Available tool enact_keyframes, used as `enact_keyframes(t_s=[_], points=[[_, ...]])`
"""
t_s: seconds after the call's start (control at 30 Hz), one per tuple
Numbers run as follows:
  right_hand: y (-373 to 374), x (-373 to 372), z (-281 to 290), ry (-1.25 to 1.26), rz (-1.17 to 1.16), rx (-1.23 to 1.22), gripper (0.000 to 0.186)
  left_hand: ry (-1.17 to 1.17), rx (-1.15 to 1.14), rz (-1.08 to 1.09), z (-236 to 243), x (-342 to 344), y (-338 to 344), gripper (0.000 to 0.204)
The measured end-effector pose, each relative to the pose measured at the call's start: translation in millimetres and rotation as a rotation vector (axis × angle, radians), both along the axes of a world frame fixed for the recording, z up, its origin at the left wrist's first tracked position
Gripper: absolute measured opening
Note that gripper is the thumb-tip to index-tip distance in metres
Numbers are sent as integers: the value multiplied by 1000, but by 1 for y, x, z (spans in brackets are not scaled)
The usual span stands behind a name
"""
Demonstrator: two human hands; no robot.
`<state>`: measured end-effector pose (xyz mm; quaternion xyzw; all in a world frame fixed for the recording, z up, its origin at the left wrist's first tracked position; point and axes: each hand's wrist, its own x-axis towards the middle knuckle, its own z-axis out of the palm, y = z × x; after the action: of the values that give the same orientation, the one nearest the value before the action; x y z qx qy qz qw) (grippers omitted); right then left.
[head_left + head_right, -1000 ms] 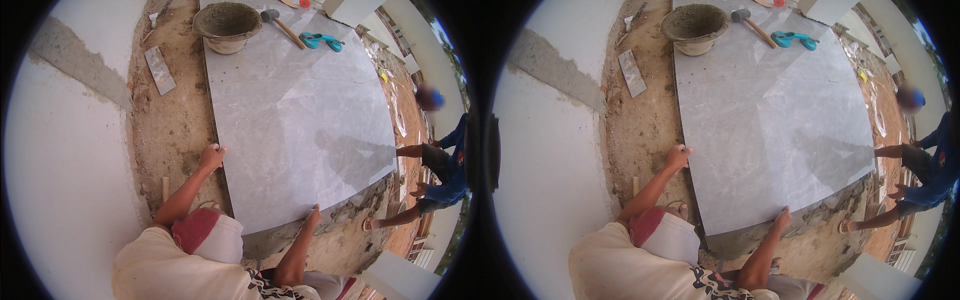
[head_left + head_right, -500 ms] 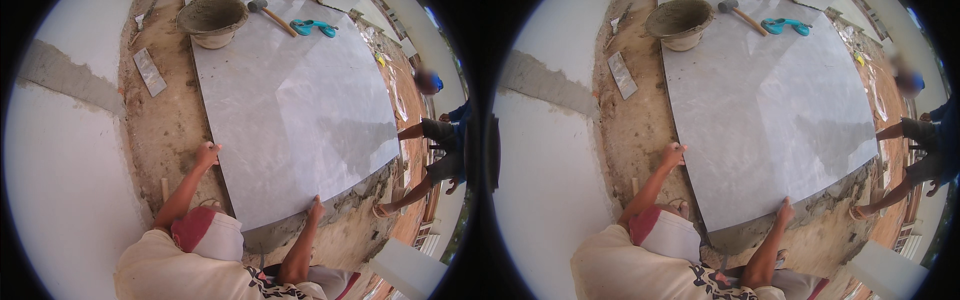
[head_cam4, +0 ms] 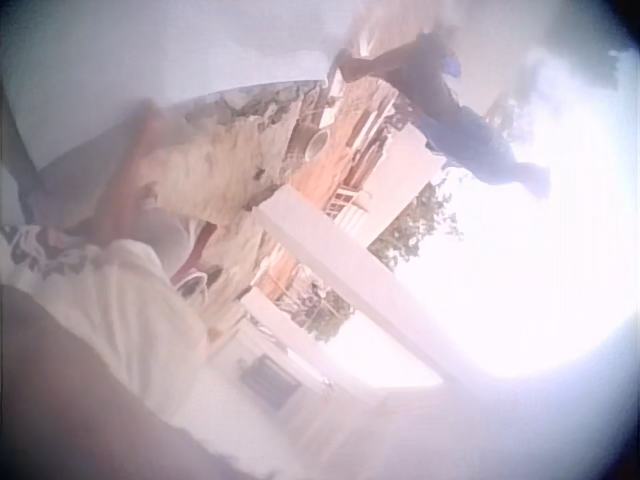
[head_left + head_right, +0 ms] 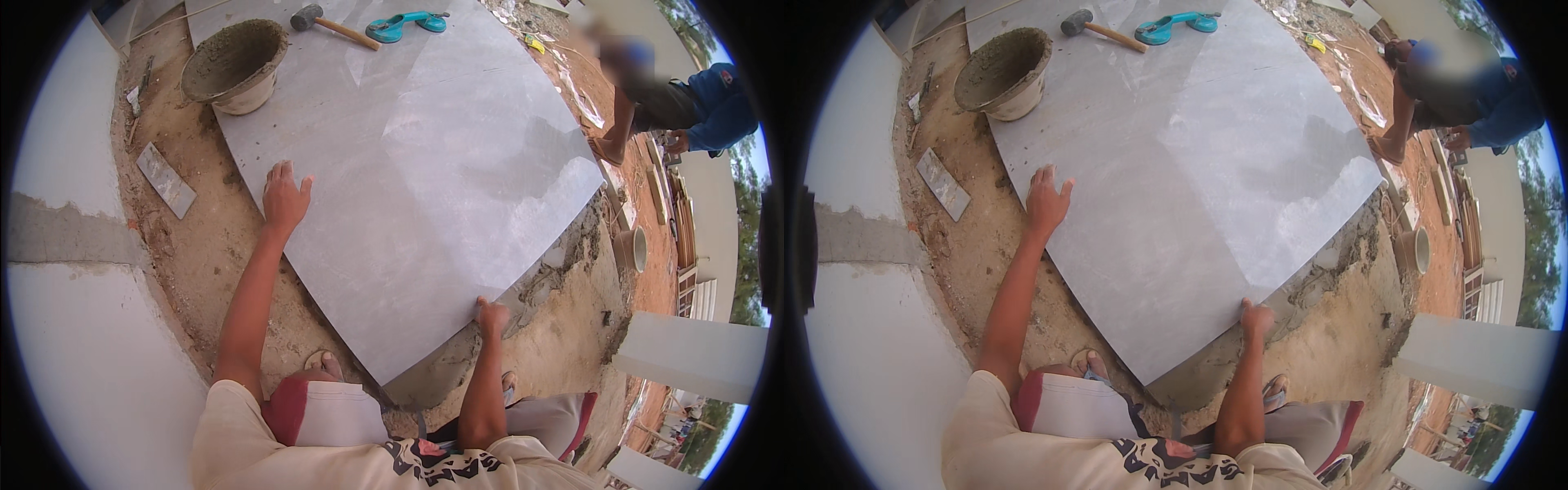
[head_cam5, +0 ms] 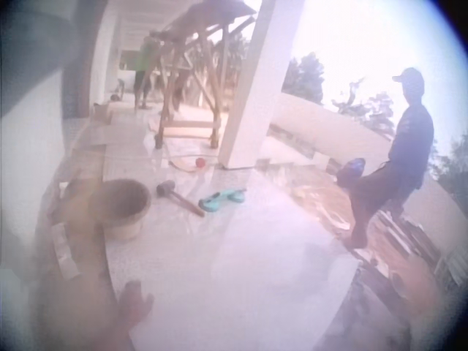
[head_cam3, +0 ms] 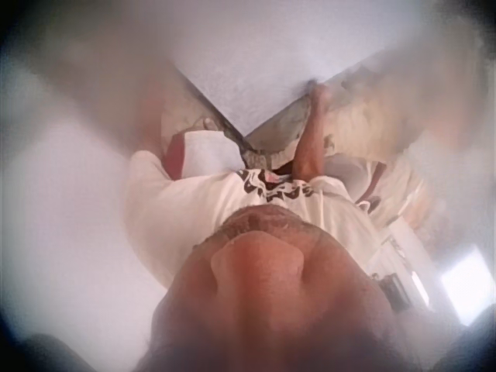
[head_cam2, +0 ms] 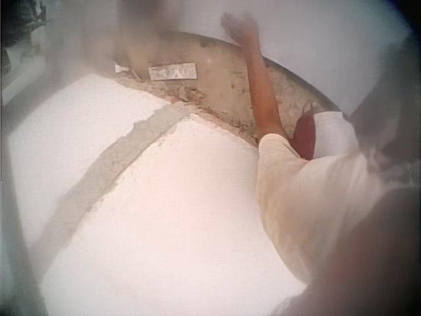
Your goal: The person spreads cement on the floor using a trowel, then places a large tile onto the prepared surface. They use a rubber mallet to tap the tile into place and adjust its alignment.
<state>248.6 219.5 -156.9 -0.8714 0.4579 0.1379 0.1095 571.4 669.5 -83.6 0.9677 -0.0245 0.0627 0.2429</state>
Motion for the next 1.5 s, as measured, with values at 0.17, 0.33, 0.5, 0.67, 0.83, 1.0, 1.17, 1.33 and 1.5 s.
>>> enact_keyframes(t_s=[0.17, 0.33, 0.5, 0.67, 0.83, 1.0, 1.17, 1.33, 1.5], points=[[21, 15, 34, 2, -77, -74, 50, 83, 247, -83, -37, 56, -26, 75], [56, 47, 61, -260, -229, -223, 51, 70, 340, -89, -54, 67, -28, 76], [87, 136, 56, -482, 30, -81, 59, 20, 314, -105, -54, 68, -26, 76], [114, 270, 40, -638, 303, -89, 56, 3, 341, -117, -55, 69, -24, 75], [143, 342, 24, -540, 473, -181, 57, -52, 296, -147, -66, 114, -43, 76], [146, 346, 26, -487, 448, -172, 57, -137, 219, -227, -69, 254, -118, 74], [145, 350, 37, -429, 459, -114, 57, -178, 335, -211, -47, 392, -172, 71], [144, 352, 34, -406, 432, -100, 58, -11, 456, -281, -35, 444, -180, 69], [141, 350, 32, -434, 448, -83, 58, 19, 587, -233, -29, 446, -182, 67]])
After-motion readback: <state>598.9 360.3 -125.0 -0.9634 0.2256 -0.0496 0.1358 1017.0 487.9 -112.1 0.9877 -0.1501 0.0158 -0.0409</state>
